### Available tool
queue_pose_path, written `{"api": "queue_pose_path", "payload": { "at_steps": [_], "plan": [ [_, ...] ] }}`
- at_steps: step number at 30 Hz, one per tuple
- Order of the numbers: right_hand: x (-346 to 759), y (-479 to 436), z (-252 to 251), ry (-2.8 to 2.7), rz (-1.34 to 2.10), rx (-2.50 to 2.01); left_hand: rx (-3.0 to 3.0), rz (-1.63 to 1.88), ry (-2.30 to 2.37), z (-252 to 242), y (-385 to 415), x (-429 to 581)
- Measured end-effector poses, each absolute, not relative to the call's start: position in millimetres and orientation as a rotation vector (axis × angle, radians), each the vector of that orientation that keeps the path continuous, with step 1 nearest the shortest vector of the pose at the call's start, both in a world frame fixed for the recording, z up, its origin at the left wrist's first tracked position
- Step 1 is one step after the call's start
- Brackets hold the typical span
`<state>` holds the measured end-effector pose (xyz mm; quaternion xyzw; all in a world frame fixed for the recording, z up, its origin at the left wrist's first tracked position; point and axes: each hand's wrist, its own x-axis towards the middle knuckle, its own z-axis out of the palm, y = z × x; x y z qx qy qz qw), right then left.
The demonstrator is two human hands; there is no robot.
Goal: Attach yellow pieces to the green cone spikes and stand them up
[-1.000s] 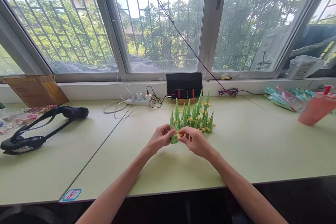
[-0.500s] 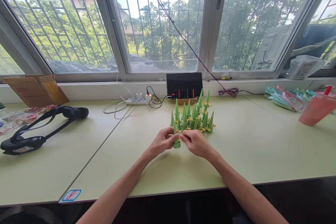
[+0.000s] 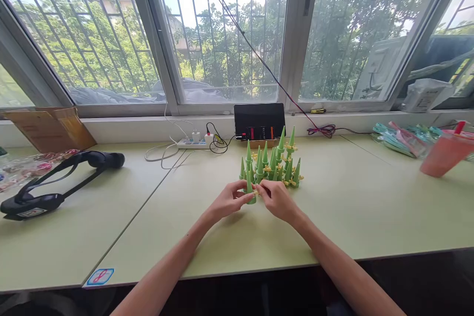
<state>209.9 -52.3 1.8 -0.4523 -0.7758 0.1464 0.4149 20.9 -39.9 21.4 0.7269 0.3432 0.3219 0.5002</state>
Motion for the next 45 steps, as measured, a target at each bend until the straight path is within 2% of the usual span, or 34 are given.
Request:
{"api": "queue_pose_path", "payload": {
  "at_steps": [21,45],
  "plan": [
    [213.8,-49.9,0.8,-1.996,0.397,-0.97,1.588,0.841,0.841,22.4,-37.8,21.1],
    [212.8,-52.1,-0.6,-2.157,0.395,-1.064,1.804,0.872,0.81,14.8,-36.2,19.1]
  ]
}}
